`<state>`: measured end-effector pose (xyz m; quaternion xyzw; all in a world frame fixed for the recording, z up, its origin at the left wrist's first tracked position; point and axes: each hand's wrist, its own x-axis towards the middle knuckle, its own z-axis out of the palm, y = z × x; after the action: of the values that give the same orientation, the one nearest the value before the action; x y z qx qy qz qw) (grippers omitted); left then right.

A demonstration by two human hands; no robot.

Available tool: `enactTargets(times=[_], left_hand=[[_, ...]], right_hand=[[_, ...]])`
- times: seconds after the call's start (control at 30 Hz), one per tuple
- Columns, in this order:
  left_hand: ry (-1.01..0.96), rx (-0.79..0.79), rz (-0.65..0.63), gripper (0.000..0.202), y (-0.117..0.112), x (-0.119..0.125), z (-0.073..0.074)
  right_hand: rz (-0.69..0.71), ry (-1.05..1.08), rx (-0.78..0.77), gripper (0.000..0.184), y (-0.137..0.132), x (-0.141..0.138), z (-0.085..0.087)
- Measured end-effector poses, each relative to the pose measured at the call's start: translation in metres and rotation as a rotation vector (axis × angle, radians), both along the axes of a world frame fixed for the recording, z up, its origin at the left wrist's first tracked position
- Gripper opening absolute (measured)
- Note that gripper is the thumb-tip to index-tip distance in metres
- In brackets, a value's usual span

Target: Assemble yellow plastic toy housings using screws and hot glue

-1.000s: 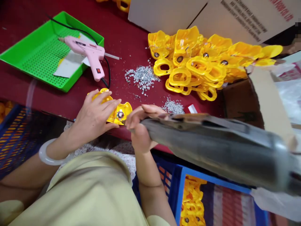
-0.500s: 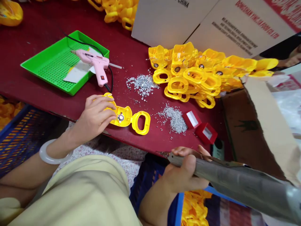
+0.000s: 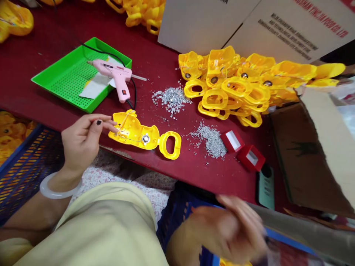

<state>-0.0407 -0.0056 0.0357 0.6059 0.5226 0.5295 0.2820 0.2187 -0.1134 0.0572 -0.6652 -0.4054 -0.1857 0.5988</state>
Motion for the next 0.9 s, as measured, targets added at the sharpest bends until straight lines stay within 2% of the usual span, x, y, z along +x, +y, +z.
enactTargets(times=[0.03,0.07,0.17,0.23,0.3,0.37,0.47,0.57,0.63,0.77,0.83,0.9], left_hand=[[0.009,0.012,0.020,0.022,0.000,-0.003,0.001],[0.029,0.028,0.041,0.022,-0.001,-0.006,0.002],[0.046,0.023,0.080,0.024,-0.004,-0.013,0.003],[-0.037,-0.032,0.075,0.026,-0.006,-0.016,0.002],[-0.137,-0.083,0.049,0.027,-0.009,-0.017,0.003],[-0.176,-0.089,0.025,0.028,-0.010,-0.015,0.003],[-0.075,-0.044,-0.004,0.025,-0.011,-0.013,0.004],[0.103,0.087,-0.085,0.019,-0.011,-0.013,0.002],[0.180,0.213,-0.166,0.018,-0.012,-0.012,-0.001],[0.264,0.361,-0.307,0.024,-0.013,-0.010,-0.009],[0.318,0.382,-0.345,0.029,-0.015,-0.009,-0.013],[0.362,0.399,-0.355,0.033,-0.016,-0.009,-0.017]], right_hand=[[0.062,-0.126,-0.003,0.019,0.009,-0.007,-0.006],[0.227,-0.202,-0.208,0.019,0.020,-0.012,-0.012],[0.526,-0.362,-0.549,0.029,0.054,-0.020,-0.032],[0.600,-0.415,-0.645,0.033,0.068,-0.019,-0.042],[0.612,-0.442,-0.709,0.035,0.072,-0.018,-0.046],[0.603,-0.460,-0.747,0.037,0.066,-0.018,-0.045],[0.617,-0.487,-0.813,0.045,0.050,-0.019,-0.035],[0.712,-0.491,-0.897,0.045,0.035,-0.021,-0.021],[0.780,-0.464,-0.879,0.035,0.032,-0.025,-0.011],[0.766,-0.464,-0.667,0.014,0.052,-0.042,0.000],[0.764,-0.480,-0.623,0.017,0.073,-0.055,0.001],[0.792,-0.504,-0.686,0.024,0.096,-0.068,0.001]])
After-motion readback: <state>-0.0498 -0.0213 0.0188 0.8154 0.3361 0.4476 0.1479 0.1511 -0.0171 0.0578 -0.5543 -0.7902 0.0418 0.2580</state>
